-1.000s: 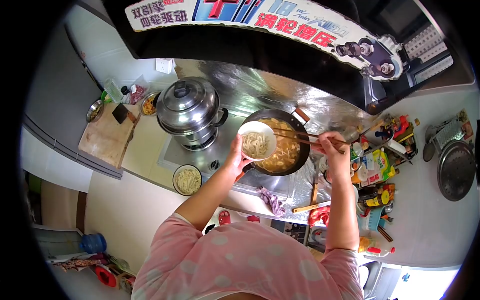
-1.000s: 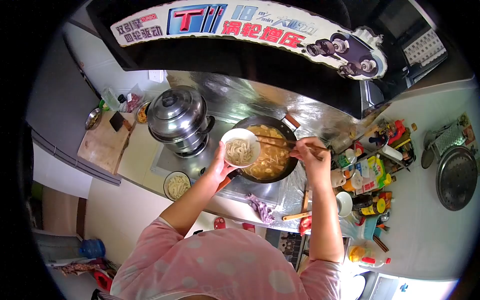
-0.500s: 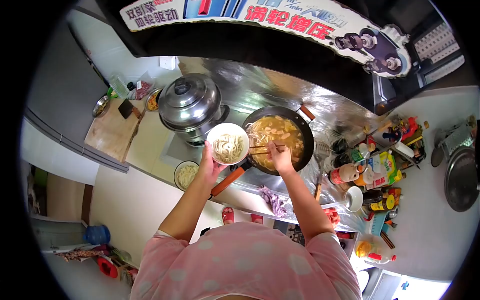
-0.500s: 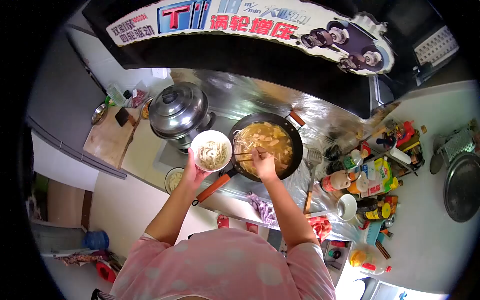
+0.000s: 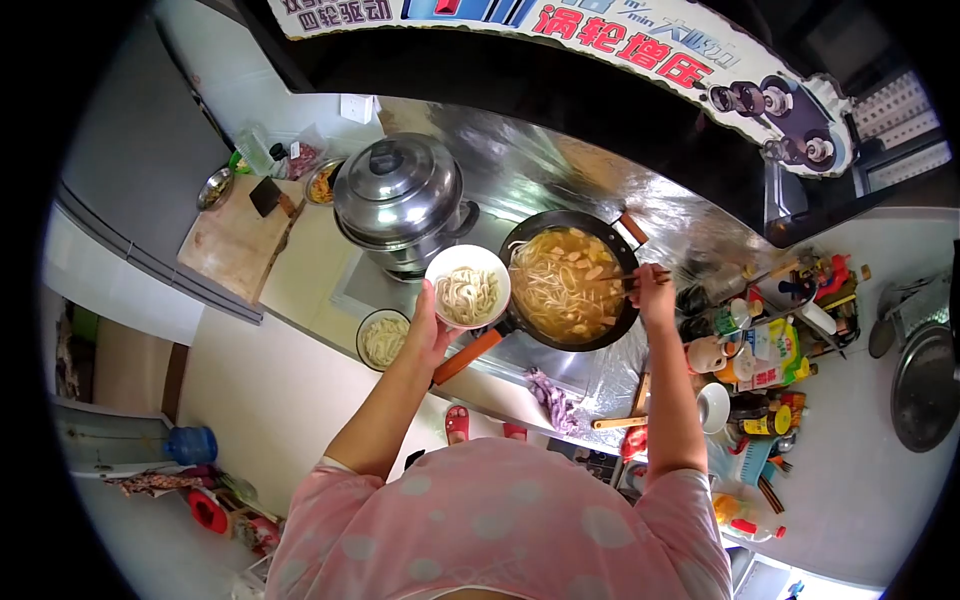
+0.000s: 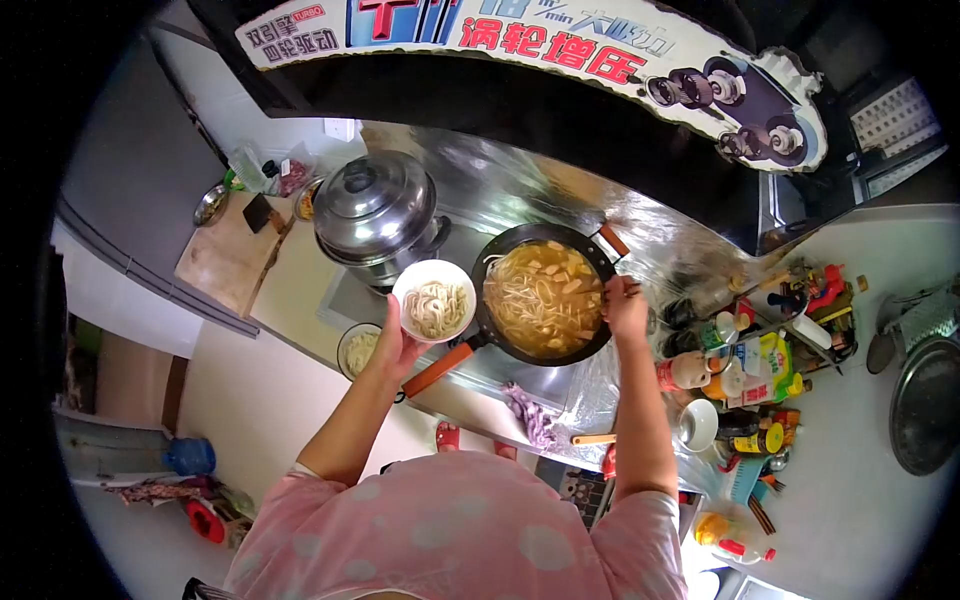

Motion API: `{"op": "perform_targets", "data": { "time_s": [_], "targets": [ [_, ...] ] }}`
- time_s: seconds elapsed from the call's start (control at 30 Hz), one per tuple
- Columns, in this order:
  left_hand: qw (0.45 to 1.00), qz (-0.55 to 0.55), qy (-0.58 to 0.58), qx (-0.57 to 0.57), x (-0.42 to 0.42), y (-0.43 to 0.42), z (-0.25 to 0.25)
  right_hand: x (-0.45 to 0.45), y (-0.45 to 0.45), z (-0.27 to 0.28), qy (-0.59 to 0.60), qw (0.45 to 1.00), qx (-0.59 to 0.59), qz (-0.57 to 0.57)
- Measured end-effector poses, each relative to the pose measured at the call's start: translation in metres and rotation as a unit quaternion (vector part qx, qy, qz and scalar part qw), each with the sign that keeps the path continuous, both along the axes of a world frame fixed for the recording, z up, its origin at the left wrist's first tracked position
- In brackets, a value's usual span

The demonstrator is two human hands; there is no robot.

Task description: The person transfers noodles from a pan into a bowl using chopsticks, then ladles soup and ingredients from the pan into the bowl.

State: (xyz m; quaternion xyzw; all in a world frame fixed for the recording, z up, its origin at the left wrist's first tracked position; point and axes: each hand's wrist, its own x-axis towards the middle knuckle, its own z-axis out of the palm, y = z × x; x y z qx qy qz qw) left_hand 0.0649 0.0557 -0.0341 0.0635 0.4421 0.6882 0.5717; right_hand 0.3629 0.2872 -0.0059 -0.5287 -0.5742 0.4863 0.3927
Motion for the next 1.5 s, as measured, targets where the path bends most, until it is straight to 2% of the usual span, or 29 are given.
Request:
{"op": "perform_targets", "data": {
  "time_s": [0.07, 0.17, 0.27, 0.4, 0.53, 0.67, 0.8, 1.03, 1.5],
  "targets": [
    [1.000, 0.000, 0.004, -0.020, 0.003, 0.003, 0.003, 0.028, 0.016, -0.005, -0.074, 0.997, 0.005, 0.017],
    [1.000, -0.001, 0.007, -0.021, 0.005, 0.006, 0.002, 0.047, 0.031, -0.025, -0.118, 0.991, -0.060, 0.023],
    [1.000, 0.001, -0.009, -0.010, 0.004, 0.005, -0.002, 0.039, 0.030, -0.047, -0.037, 0.991, -0.127, 0.028],
    [1.000, -0.001, -0.011, -0.009, 0.003, 0.002, -0.001, 0.011, 0.017, -0.062, 0.021, 0.986, -0.153, 0.061],
    [1.000, 0.012, -0.009, -0.021, 0.001, -0.004, 0.001, -0.023, 0.005, -0.065, 0.049, 0.985, -0.153, 0.058],
    [0.999, 0.026, 0.005, -0.043, 0.000, -0.012, 0.009, -0.046, 0.007, -0.092, 0.105, 0.984, -0.131, 0.061],
    [0.998, 0.038, 0.001, -0.041, -0.002, -0.019, 0.009, -0.067, 0.001, -0.103, 0.151, 0.977, -0.149, 0.023],
    [0.998, 0.051, -0.007, -0.048, -0.004, -0.027, 0.010, -0.085, -0.014, -0.104, 0.276, 0.945, -0.171, -0.039],
    [0.998, 0.047, -0.009, -0.032, -0.008, -0.028, -0.004, -0.082, -0.023, -0.109, 0.386, 0.873, -0.288, -0.081]
  ]
}}
